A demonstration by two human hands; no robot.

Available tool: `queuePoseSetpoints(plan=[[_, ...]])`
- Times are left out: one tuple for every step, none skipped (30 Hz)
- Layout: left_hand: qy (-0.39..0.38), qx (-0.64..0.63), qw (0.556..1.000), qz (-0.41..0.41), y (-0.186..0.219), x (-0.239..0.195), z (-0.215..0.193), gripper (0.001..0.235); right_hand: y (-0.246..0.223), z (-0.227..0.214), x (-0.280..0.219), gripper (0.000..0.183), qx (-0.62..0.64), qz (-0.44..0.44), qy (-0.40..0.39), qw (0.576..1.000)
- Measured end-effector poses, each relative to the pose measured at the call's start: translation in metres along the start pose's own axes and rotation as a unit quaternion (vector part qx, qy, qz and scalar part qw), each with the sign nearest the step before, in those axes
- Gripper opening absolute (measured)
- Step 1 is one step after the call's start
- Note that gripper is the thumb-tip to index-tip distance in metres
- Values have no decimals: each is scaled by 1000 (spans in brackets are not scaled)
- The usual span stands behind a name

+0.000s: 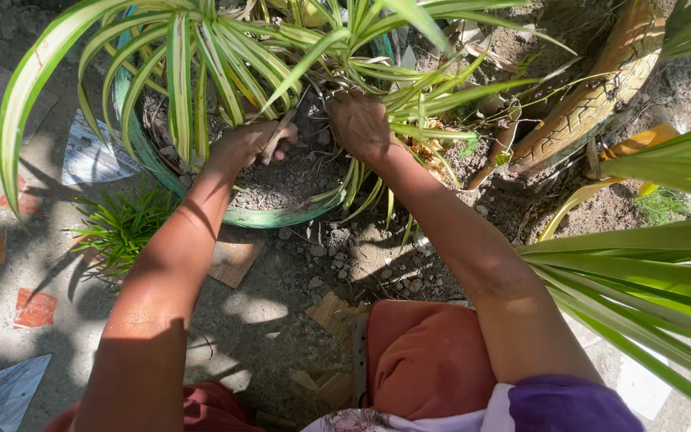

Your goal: The person uses shears to separate a plant into sections, places soil into a blue pot, and plants one of the sections into the pot.

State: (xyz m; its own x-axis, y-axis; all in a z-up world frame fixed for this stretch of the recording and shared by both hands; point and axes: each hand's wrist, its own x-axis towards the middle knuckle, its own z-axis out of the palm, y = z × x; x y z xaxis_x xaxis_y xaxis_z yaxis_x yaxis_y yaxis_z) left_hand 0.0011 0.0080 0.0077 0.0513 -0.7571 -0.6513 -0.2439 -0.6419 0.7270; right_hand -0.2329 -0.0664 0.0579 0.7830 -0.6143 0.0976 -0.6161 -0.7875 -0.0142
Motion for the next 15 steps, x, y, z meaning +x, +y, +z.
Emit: queuePoseSetpoints(plan=[[44,28,999,-1,0,-12,1,39,0,3,-2,20,-13,-7,19,1000],[53,38,997,27,3,-22,5,37,4,6,-5,21,-28,-12,40,999],[62,48,995,55,6,-31,8,36,8,8,-7,23,-43,-18,61,997],[69,57,992,85,7,-39,12,35,15,8,-10,21,-3,-6,45,999],[46,45,994,88,6,-48,15,34,23,8,-13,20,38,7,29,999],[22,32,995,92,3,-55,20,34,28,6,-16,21,77,19,12,997],[-2,19,995,95,0,-61,23,33,29,5,-17,22,97,22,-2,995],[-35,30,996,82,-6,-66,24,33,30,2,-18,24,117,23,-15,993],[-68,41,994,69,-13,-70,23,32,30,-1,-19,28,136,23,-29,990],[-98,52,992,56,-19,-73,20,32,29,-6,-21,29,126,22,-42,991],[-58,79,991,91,-23,-72,20,31,27,-10,-25,31,117,20,-55,991],[-15,103,987,123,-27,-70,23,31,23,-13,-28,33,107,16,-70,992],[27,127,979,154,-31,-72,25,31,21,-17,-32,38,165,-3,-55,985],[48,46,983,170,-36,-77,25,30,20,-24,-35,44,223,-23,-38,974],[68,-34,980,185,-39,-85,27,29,17,-32,-37,50,280,-43,-22,959]])
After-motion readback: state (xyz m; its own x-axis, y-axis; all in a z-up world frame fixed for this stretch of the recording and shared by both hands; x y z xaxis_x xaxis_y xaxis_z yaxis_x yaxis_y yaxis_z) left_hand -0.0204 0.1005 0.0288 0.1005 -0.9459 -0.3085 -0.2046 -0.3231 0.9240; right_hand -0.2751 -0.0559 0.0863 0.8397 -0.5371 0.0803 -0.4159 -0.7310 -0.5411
